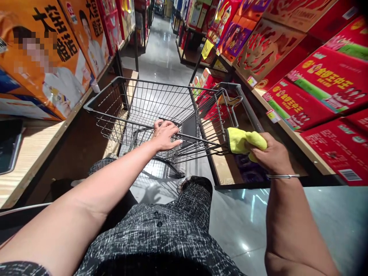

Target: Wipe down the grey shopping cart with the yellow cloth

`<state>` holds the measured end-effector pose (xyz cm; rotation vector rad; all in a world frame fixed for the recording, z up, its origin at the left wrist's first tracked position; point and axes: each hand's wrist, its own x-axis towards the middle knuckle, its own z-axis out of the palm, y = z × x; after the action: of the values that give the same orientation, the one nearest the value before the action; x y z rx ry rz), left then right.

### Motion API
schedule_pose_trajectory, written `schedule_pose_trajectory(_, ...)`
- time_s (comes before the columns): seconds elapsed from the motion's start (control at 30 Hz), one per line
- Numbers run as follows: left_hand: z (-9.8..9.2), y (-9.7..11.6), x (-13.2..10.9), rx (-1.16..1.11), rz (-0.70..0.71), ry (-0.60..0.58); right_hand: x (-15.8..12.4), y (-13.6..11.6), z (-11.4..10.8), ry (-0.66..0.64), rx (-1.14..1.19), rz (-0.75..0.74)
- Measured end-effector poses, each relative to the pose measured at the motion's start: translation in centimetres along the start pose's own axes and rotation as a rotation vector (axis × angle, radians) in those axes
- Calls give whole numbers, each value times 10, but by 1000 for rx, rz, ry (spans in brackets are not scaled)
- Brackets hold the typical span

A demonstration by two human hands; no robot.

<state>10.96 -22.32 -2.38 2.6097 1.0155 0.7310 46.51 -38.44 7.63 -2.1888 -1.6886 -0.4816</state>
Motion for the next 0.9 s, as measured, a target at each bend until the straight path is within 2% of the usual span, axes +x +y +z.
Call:
schedule_pose_trajectory(0.1,0,-2,9,-10,0,-41,-6,-13,-3,-71,128,76)
schedule_pose_trajectory(0.2,-6,-19,20,-19,-7,-81,-10,-39,-11,-80,98,102)
schedule_pose_trajectory(0.37,-17,-52,35,10,-178,-107,-16,-87,-24,-178,102,-68)
schedule_pose_trajectory(0.47,-20,-48,33,-2,-201,-51,-18,-111,-30,-215,173,-179)
schedule_pose_trajectory(0.57,-24,-26,24,-119,-90,-24,-14,-127,-35,-264,382,-201)
schedule_pose_trajectory(0.67,-32,1,17,-363,-8,-21,-2,-137,-37,-351,748,-84)
schedule_pose_trajectory(0.77,-47,23,14,-894,20,-20,15,-147,-39,-427,1062,59)
schedule_pose_trajectory(0.83,-57,33,12,-1259,-11,-30,27,-153,-40,-518,1192,77)
schedule_pose_trajectory(0.9,-66,39,11,-1440,-87,-38,38,-159,-38,-616,1281,41)
